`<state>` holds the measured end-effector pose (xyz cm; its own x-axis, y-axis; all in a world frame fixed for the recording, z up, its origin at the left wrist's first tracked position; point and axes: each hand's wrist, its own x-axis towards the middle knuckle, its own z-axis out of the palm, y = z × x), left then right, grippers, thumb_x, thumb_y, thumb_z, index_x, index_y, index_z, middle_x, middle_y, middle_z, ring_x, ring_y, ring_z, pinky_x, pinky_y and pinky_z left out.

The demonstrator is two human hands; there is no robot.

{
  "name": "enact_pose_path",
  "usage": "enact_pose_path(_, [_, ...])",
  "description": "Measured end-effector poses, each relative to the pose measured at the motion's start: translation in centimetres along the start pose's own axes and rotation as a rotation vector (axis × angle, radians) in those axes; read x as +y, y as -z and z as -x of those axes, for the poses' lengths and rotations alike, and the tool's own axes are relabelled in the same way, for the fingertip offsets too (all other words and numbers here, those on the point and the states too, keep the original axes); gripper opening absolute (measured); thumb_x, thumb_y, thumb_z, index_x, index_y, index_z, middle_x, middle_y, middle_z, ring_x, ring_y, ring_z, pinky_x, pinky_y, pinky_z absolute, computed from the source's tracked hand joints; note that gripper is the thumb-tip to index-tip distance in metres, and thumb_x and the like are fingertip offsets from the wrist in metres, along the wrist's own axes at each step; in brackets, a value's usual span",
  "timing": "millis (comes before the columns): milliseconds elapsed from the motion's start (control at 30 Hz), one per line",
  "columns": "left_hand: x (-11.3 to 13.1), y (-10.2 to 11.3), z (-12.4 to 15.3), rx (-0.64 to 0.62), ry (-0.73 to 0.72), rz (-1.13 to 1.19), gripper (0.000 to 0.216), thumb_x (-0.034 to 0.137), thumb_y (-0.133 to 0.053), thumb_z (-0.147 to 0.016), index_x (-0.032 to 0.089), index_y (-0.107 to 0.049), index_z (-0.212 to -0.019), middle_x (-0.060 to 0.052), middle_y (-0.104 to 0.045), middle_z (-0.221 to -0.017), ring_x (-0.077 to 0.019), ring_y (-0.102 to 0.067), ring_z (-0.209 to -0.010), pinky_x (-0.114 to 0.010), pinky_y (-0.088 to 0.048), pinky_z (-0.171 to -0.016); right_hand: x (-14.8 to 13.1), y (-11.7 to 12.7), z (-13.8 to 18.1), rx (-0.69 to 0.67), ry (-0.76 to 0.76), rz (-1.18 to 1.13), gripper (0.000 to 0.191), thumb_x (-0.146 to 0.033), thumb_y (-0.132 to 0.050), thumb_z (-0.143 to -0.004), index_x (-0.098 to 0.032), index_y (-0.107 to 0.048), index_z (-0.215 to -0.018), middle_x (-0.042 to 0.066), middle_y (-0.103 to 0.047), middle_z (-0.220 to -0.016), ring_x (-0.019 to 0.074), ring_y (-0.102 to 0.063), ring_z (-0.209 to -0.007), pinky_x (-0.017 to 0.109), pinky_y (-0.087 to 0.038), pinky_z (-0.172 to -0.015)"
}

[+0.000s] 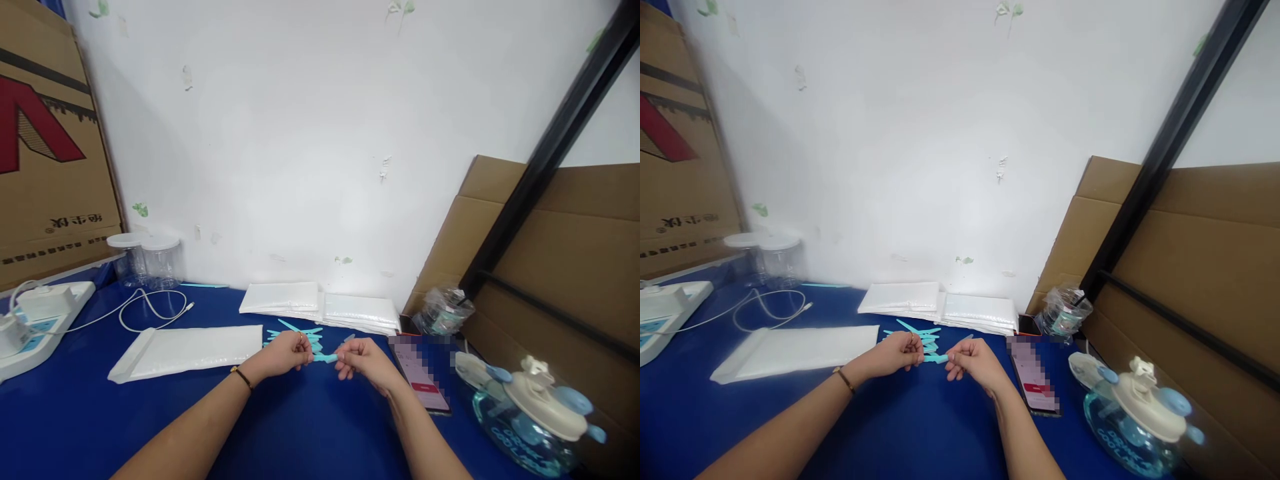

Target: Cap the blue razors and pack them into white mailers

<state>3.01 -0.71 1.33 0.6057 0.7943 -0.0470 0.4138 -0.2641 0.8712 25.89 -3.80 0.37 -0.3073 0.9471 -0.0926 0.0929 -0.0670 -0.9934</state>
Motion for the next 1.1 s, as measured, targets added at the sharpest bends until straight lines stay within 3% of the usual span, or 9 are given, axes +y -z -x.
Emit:
enact_pose_path(133, [0.0,-0.6,0.2,-0.064,0.022,-0.084,0.023,0.037,-0.055,-0.071,0.016,-0.061,-0.076,-0.002,-0.064,-0.072,-0.0128,-0.057,-0.061,-0.021,-0.040,-0.054,-0.5,1.5,0.4,-0.039,0.007,0.188,0.027,-0.038,-0.064,-0.072,-0.011,-0.064,-0.076,0.005,-0.066,-0.065,0.0116,-0.058,-0.049,0.021,-0.038,-0.047])
enact_pose_path(300, [-0.1,-0.9,0.5,-0.107,0.048,-0.351,0.024,0.041,-0.061,-0.066,0.020,-0.066,-0.075,0.000,-0.065,-0.070,-0.0141,-0.057,-0.063,-0.021,-0.035,-0.051,-0.2,5.2,0.7,0.218,0.105,0.567,0.015,-0.027,-0.062,-0.069,-0.013,-0.066,-0.069,0.001,-0.061,-0.060,0.0108,-0.051,-0.052,0.021,-0.036,-0.049])
enact_pose_path(500, [-0.6,1.4,0.2,0.195,-0.022,-0.657,0.020,0.033,-0.063,-0.068,0.024,-0.064,-0.085,-0.001,-0.062,-0.089,-0.0169,-0.056,-0.082,-0.023,-0.037,-0.065,0.8,4.8,0.3,0.191,0.062,0.833,0.012,-0.015,-0.065,-0.058,-0.016,-0.067,-0.070,0.001,-0.062,-0.064,0.0119,-0.053,-0.057,0.020,-0.037,-0.051])
enact_pose_path(600, [-1.0,2.0,0.0,0.191,-0.017,-0.745,0.013,0.031,-0.062,-0.069,0.024,-0.065,-0.081,-0.001,-0.062,-0.090,-0.0179,-0.056,-0.083,-0.025,-0.037,-0.067,0.9,3.6,0.2,0.161,0.097,0.917,0.006,-0.014,-0.062,-0.060,-0.016,-0.066,-0.065,0.001,-0.062,-0.063,0.0122,-0.053,-0.056,0.021,-0.035,-0.051])
enact_pose_path(767, [-1.2,1.8,-0.2,0.157,-0.063,-0.779,0.012,0.029,-0.057,-0.075,0.022,-0.066,-0.077,-0.004,-0.060,-0.092,-0.0198,-0.054,-0.086,-0.026,-0.038,-0.069,0.7,2.5,0.2,0.152,0.209,0.925,0.009,-0.009,-0.056,-0.060,-0.017,-0.060,-0.059,0.002,-0.061,-0.063,0.0123,-0.052,-0.056,0.021,-0.034,-0.051])
enact_pose_path(900, [-1.1,1.8,-0.3,0.175,-0.105,-0.809,0.017,0.027,-0.050,-0.079,0.020,-0.065,-0.077,-0.006,-0.060,-0.092,-0.0195,-0.054,-0.085,-0.028,-0.037,-0.072,0.2,2.1,0.2,0.156,0.268,0.787,0.007,-0.014,-0.054,-0.068,-0.018,-0.060,-0.068,-0.001,-0.058,-0.062,0.0111,-0.049,-0.055,0.021,-0.034,-0.051])
enact_pose_path(1100, [-0.8,1.8,-0.2,0.173,-0.108,-0.479,0.025,0.034,-0.035,-0.087,0.020,-0.054,-0.081,-0.002,-0.061,-0.081,-0.0154,-0.055,-0.073,-0.024,-0.038,-0.066,0.2,2.2,-0.2,0.216,0.294,0.521,0.016,-0.030,-0.056,-0.076,-0.017,-0.064,-0.077,0.002,-0.063,-0.068,0.0134,-0.055,-0.060,0.024,-0.041,-0.055])
